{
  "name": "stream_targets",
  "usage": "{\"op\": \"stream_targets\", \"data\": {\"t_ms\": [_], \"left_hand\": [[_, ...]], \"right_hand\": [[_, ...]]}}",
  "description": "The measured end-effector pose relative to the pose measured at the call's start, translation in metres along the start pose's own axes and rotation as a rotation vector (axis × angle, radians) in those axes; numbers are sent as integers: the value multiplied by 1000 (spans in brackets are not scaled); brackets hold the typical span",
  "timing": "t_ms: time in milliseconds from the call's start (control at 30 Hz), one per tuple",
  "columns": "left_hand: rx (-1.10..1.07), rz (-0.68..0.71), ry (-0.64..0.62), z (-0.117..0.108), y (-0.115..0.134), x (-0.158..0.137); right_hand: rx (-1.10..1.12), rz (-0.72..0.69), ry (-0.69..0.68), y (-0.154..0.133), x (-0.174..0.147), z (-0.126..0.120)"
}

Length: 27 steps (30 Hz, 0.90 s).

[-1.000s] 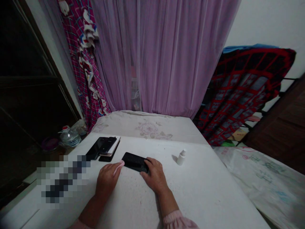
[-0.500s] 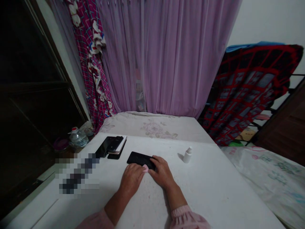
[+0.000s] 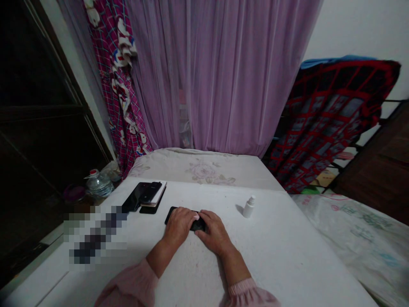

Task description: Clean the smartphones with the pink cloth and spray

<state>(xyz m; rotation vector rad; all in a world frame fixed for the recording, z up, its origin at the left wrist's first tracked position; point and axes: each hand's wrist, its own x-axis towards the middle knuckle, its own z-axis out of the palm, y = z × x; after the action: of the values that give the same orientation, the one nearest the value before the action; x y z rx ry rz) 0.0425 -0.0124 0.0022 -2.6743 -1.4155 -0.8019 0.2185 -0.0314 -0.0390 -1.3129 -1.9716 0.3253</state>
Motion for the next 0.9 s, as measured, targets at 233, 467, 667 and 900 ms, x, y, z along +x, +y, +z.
{"op": "stream_targets", "data": {"t_ms": [233, 467, 667, 900], "left_hand": [[68, -56, -52, 8, -14, 26], [73, -106, -49, 7, -31, 31], [66, -162, -3, -7, -55, 15], [3, -228, 61, -16, -81, -1]], "right_hand": [[13, -32, 35, 2, -1, 3], [8, 15, 31, 3, -3, 5], [7, 17, 29, 0, -1, 2], [3, 30, 29, -1, -2, 1]]}}
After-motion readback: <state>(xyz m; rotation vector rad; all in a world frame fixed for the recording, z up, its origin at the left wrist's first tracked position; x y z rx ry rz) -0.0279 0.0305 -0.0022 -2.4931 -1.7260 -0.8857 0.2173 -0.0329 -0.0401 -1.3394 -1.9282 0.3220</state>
